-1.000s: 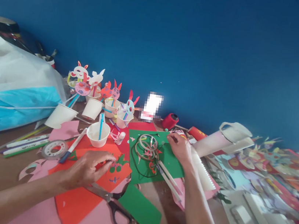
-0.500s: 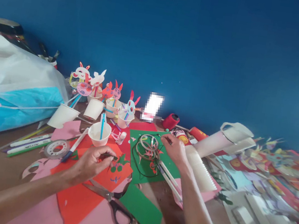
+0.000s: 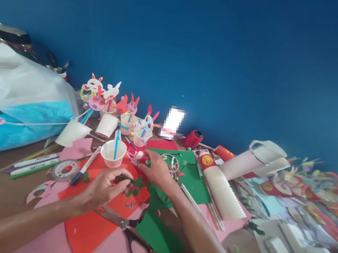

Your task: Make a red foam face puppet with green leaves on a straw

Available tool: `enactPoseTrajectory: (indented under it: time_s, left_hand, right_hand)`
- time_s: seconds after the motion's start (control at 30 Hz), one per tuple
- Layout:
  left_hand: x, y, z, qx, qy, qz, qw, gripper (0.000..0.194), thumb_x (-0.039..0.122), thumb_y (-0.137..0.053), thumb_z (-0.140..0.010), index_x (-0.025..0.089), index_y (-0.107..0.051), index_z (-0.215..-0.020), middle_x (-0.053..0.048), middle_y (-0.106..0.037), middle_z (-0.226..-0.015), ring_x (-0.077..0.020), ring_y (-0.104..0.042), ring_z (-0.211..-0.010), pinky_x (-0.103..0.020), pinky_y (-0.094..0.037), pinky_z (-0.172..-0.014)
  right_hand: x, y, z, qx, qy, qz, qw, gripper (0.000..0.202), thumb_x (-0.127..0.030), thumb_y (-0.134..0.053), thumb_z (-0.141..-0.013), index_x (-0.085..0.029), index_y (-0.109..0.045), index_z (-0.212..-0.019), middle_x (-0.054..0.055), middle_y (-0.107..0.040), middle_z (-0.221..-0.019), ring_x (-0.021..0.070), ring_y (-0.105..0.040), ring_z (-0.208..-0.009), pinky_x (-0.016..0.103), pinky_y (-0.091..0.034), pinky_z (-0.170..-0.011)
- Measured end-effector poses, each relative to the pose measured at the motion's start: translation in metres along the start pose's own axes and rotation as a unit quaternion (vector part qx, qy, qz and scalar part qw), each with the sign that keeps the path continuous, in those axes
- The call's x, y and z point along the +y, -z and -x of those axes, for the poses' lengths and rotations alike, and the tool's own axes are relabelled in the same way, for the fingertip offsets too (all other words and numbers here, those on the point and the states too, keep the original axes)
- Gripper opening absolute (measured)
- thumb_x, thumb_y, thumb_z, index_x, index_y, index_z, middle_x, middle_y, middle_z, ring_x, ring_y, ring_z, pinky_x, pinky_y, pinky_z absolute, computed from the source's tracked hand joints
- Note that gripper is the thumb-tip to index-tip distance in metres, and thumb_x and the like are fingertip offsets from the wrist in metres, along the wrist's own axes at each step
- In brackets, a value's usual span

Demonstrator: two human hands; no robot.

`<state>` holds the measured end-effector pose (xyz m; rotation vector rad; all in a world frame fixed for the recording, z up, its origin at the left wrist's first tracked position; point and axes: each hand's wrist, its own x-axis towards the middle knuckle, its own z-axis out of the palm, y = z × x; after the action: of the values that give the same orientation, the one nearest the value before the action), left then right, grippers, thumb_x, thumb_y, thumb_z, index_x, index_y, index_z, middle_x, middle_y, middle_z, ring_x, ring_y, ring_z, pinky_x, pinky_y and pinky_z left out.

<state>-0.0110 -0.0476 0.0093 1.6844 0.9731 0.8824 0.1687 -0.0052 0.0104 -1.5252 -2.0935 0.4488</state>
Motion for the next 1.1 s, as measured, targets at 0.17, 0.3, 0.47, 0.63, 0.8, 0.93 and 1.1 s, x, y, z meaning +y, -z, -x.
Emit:
enactPoseTrajectory:
  time_s: [0.17,0.3,0.47,0.63,0.8,0.93,1.1]
  left_hand:
    - [-0.001,0.003,0.0,0.001,-0.004,-0.029,1.0,0.012,0.019,-0.047,-0.078,0.016,-0.058,-0.08,-0.001,-0.062,-0.07,-0.0117,-0.059,-0.062,-0.022,-0.048,-0.056]
    - [-0.002,0.003,-0.001,0.026,-0.036,-0.008,0.999,0.013,0.019,-0.05,-0.078,0.017,-0.062,-0.078,-0.007,-0.059,-0.096,-0.0168,-0.057,-0.087,-0.023,-0.049,-0.067]
    - [-0.006,-0.001,-0.001,0.014,0.034,0.101,0.994,0.013,0.024,-0.055,-0.076,0.017,-0.065,-0.078,-0.009,-0.059,-0.107,-0.019,-0.06,-0.085,-0.024,-0.052,-0.06]
    - [-0.007,-0.003,-0.001,-0.016,0.103,0.178,0.978,0.011,0.024,-0.058,-0.074,0.016,-0.064,-0.079,-0.003,-0.066,-0.07,-0.0127,-0.06,-0.058,-0.022,-0.049,-0.054]
    - [-0.002,-0.007,0.002,-0.004,0.093,0.2,0.975,0.01,0.021,-0.058,-0.074,0.014,-0.064,-0.078,-0.001,-0.064,-0.06,-0.0125,-0.059,-0.056,-0.024,-0.048,-0.058]
    - [0.001,-0.008,0.007,0.016,0.066,0.216,0.974,0.009,0.021,-0.059,-0.073,0.015,-0.064,-0.078,-0.003,-0.065,-0.07,-0.0133,-0.061,-0.059,-0.025,-0.049,-0.059]
    - [0.005,-0.005,0.008,0.024,0.059,0.247,0.967,0.008,0.021,-0.059,-0.074,0.016,-0.064,-0.078,0.0,-0.063,-0.061,-0.0124,-0.059,-0.058,-0.023,-0.047,-0.059]
  right_hand:
    - [-0.003,-0.007,-0.002,-0.007,0.028,-0.001,1.0,0.02,-0.031,-0.054,-0.078,-0.021,-0.057,-0.095,0.004,-0.062,-0.092,0.0187,-0.055,-0.085,0.027,-0.039,-0.074]
    - [-0.011,0.01,0.013,-0.01,-0.005,-0.006,1.0,0.019,-0.031,-0.046,-0.083,-0.017,-0.051,-0.093,0.004,-0.06,-0.073,0.0177,-0.056,-0.067,0.027,-0.038,-0.062]
    - [-0.026,0.021,0.038,-0.036,0.006,-0.088,0.995,0.017,-0.029,-0.042,-0.086,-0.019,-0.046,-0.098,0.002,-0.06,-0.074,0.0153,-0.056,-0.065,0.025,-0.039,-0.06]
    - [-0.034,0.005,0.048,-0.026,-0.02,-0.166,0.986,0.021,-0.027,-0.051,-0.081,-0.021,-0.048,-0.1,0.001,-0.06,-0.086,0.0127,-0.056,-0.07,0.022,-0.04,-0.06]
    - [-0.032,-0.005,0.051,0.019,-0.033,-0.144,0.989,0.017,-0.022,-0.056,-0.075,-0.019,-0.05,-0.091,0.0,-0.058,-0.08,0.0127,-0.054,-0.068,0.022,-0.039,-0.059]
    - [-0.034,-0.003,0.052,0.051,-0.03,-0.123,0.991,0.014,-0.022,-0.055,-0.075,-0.018,-0.049,-0.088,0.0,-0.056,-0.074,0.0126,-0.051,-0.064,0.023,-0.037,-0.058]
    - [-0.038,0.003,0.052,0.018,-0.048,-0.199,0.979,0.01,-0.027,-0.056,-0.077,-0.018,-0.052,-0.082,-0.001,-0.058,-0.072,0.011,-0.051,-0.063,0.021,-0.038,-0.057]
